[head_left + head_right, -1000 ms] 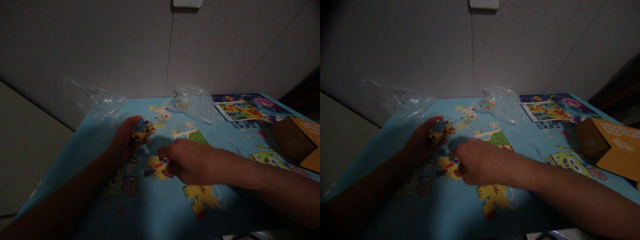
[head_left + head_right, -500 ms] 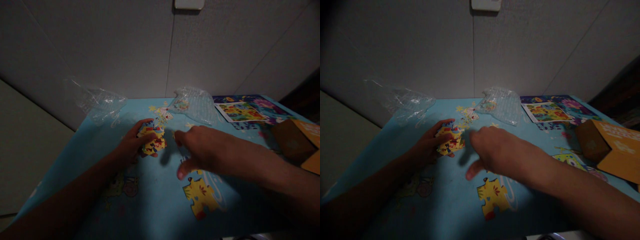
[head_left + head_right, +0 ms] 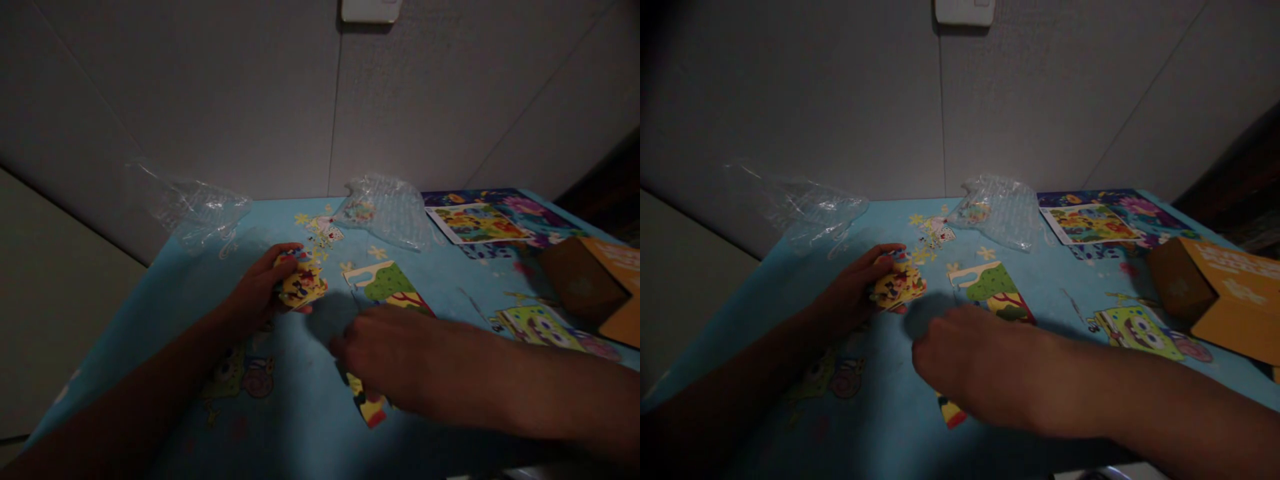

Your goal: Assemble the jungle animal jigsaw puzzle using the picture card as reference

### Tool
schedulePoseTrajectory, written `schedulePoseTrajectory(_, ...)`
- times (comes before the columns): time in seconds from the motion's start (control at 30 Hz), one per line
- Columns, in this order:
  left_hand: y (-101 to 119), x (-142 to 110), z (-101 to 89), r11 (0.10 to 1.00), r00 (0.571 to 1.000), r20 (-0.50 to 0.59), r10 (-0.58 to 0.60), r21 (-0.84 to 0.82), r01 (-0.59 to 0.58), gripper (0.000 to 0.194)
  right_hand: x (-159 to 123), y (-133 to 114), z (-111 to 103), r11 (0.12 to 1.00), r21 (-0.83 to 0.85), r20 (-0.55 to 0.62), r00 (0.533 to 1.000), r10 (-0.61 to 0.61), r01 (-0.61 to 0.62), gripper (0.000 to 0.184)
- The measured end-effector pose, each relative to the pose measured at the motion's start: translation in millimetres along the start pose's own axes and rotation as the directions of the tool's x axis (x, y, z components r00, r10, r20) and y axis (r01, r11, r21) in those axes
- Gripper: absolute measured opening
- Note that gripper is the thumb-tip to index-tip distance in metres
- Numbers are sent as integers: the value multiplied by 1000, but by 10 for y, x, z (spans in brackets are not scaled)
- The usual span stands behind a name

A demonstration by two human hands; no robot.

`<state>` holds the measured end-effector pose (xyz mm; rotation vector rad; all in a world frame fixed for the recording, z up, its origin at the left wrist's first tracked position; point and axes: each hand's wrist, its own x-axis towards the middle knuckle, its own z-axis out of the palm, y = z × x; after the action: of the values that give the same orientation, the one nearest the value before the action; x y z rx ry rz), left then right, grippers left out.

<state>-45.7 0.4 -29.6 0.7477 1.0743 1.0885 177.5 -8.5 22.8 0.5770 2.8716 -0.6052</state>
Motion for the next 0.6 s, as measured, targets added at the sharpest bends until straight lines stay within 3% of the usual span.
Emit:
schedulePoseTrajectory(0.07,-49,-10,10,992,998,19,59,115,-61,45,80,9,-155,997,73,-12,1000,-6,7,13)
schedulePoseTrajectory(0.13,-87,-25,18,977,993,63,104,183,-114,45,177,15,-250,981,186,-118,990,83,-61,12)
schedulePoseTrajectory(0.23,-127,-47,32,980,986,113,120,143,-136,50,345,63,-255,940,272,-368,879,301,-208,25)
schedulePoseTrajectory(0.33,-151,-61,39,985,980,173,100,120,-122,64,473,155,-182,906,311,-476,779,409,-286,43)
schedulePoseTrajectory(0.4,-154,-69,35,975,976,192,104,176,-138,69,517,220,-138,887,358,-426,794,433,-292,49)
schedulePoseTrajectory(0.53,-139,-77,18,933,970,112,218,269,-241,92,559,303,-83,811,551,-201,912,356,-195,41)
schedulePoseTrajectory(0.6,-140,-71,6,918,964,78,256,293,-268,106,583,300,-72,762,635,-212,922,325,-123,36)
